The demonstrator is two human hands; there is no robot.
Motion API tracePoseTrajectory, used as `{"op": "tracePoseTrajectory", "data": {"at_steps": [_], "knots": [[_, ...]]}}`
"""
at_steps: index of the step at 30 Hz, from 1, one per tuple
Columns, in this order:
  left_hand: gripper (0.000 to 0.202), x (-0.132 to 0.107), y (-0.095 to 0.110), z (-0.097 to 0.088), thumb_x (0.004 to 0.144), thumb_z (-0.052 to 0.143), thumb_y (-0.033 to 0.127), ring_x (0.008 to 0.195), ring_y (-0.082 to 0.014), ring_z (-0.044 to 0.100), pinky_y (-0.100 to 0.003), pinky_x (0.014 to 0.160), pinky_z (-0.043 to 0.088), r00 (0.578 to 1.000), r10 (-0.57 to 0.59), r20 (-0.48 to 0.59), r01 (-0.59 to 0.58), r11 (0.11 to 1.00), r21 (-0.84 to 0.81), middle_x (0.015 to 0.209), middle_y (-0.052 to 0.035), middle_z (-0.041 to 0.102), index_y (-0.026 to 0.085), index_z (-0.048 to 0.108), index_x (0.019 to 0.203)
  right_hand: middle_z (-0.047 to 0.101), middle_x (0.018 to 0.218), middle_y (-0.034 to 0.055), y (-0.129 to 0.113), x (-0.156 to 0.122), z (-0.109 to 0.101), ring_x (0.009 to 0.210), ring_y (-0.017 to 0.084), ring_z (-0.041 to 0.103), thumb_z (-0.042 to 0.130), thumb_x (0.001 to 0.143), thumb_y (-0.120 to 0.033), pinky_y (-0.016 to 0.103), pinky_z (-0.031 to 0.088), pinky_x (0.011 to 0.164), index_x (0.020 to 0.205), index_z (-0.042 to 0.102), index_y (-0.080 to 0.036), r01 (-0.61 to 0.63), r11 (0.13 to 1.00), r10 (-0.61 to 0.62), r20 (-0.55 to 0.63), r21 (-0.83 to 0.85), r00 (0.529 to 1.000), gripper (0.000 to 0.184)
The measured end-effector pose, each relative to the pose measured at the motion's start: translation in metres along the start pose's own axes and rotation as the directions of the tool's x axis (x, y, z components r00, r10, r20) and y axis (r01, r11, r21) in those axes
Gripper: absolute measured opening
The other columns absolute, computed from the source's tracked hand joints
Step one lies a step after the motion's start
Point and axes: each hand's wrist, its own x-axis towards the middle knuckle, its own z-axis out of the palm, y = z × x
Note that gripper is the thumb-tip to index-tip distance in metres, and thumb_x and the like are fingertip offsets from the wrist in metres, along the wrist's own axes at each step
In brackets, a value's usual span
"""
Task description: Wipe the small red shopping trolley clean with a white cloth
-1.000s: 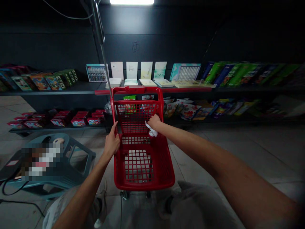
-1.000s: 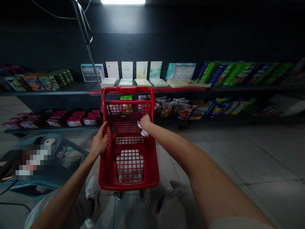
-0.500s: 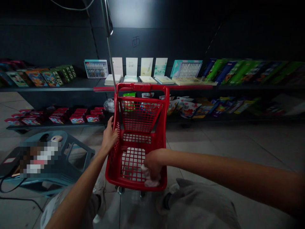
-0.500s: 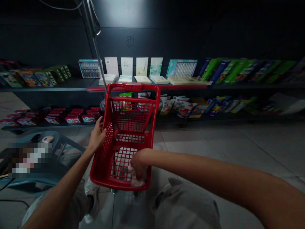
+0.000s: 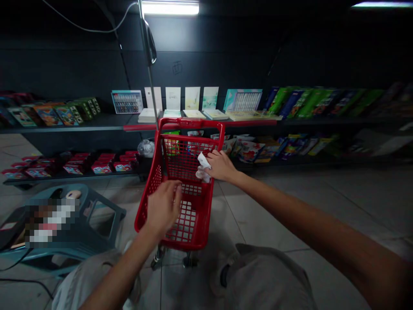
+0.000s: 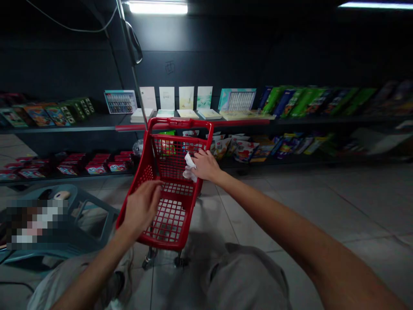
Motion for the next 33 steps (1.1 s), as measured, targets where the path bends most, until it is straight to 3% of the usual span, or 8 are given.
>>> {"op": "tracePoseTrajectory", "data": {"at_steps": [3,6,11,14,18,24,28,33], "knots": [[0.035,-0.037,0.058,0.022,0.104,0.043,0.046,0.105,-0.0228,0.069,-0.035,0.086,0.058,0.945,0.120,0.305,-0.134,0.991,0.027,0.118,-0.0091,0.071,0.023,0.063,0.121,0.069,0.119,0.0149,-0.009,-0.008,0.018,0.112,0.029,0.053,0.059,0.093,-0.036,0.042,0.032,0.098,0.112,0.072,-0.014,-0.085,0.995,0.090,-0.097,0.056,0.991,0.033],[0.037,-0.056,0.075,0.043,0.102,0.045,0.044,0.107,-0.0257,0.069,-0.034,0.075,0.057,0.911,0.038,0.411,-0.099,0.987,0.129,0.130,-0.0133,0.064,0.020,0.057,0.127,0.072,0.111,0.0149,-0.014,-0.012,0.018,0.110,0.029,0.054,0.057,0.092,-0.035,0.042,0.031,0.097,0.108,0.072,-0.012,-0.070,0.997,0.075,-0.106,0.042,0.992,0.031],[0.034,-0.053,0.040,0.049,0.105,0.033,0.036,0.089,-0.0239,0.073,-0.034,0.075,0.054,0.853,-0.056,0.518,-0.021,0.990,0.141,0.115,-0.0125,0.071,0.018,0.048,0.130,0.071,0.113,0.0166,0.000,-0.011,-0.003,0.110,0.031,0.055,0.059,0.091,-0.032,0.044,0.029,0.100,0.118,0.068,-0.010,0.099,0.992,-0.106,-0.099,-0.073,0.989,0.035],[0.029,-0.049,0.019,0.043,0.104,0.036,0.039,0.084,-0.0249,0.073,-0.034,0.075,0.051,0.821,-0.024,0.571,-0.016,0.998,0.065,0.094,-0.0083,0.074,0.020,0.049,0.122,0.068,0.121,0.0191,0.020,-0.006,-0.013,0.114,0.033,0.053,0.057,0.093,-0.027,0.044,0.031,0.097,0.137,0.057,-0.008,-0.081,0.993,0.068,-0.148,-0.081,0.987,0.048],[0.029,-0.043,-0.001,0.033,0.100,0.047,0.040,0.083,-0.0253,0.073,-0.031,0.070,0.047,0.838,-0.015,0.545,0.005,1.000,0.020,0.089,-0.0060,0.075,0.024,0.052,0.123,0.065,0.125,0.0189,0.025,-0.008,-0.013,0.114,0.032,0.053,0.054,0.096,-0.023,0.041,0.034,0.096,0.146,0.050,-0.009,-0.219,0.975,0.214,-0.144,-0.020,0.966,0.052],[0.034,-0.028,-0.029,0.025,0.098,0.049,0.040,0.083,-0.0246,0.073,-0.032,0.073,0.048,0.883,0.039,0.467,-0.058,0.998,0.026,0.093,-0.0063,0.077,0.025,0.058,0.127,0.066,0.117,0.0135,-0.064,-0.042,-0.004,0.113,0.029,0.053,0.060,0.095,-0.031,0.039,0.038,0.099,0.131,0.063,-0.013,0.083,0.982,-0.073,-0.066,0.167,0.995,0.039],[0.025,-0.021,-0.049,0.022,0.098,0.049,0.039,0.078,-0.0215,0.072,-0.029,0.070,0.046,0.887,0.113,0.447,-0.119,0.993,-0.015,0.087,-0.0050,0.076,0.024,0.063,0.112,0.067,0.113,0.0111,-0.123,-0.062,-0.008,0.109,0.027,0.054,0.063,0.094,-0.037,0.038,0.039,0.100,0.121,0.066,-0.016,0.188,0.929,-0.158,-0.118,0.318,0.980,0.035],[0.024,-0.015,-0.068,0.017,0.094,0.054,0.036,0.064,-0.0164,0.065,-0.026,0.063,0.042,0.884,0.171,0.435,-0.156,0.985,-0.072,0.072,-0.0002,0.069,0.023,0.068,0.108,0.067,0.107,0.0097,-0.121,-0.054,-0.008,0.107,0.028,0.054,0.061,0.094,-0.050,0.041,0.041,0.095,0.112,0.068,-0.019,0.119,0.946,-0.076,-0.148,0.302,0.986,0.037]]}}
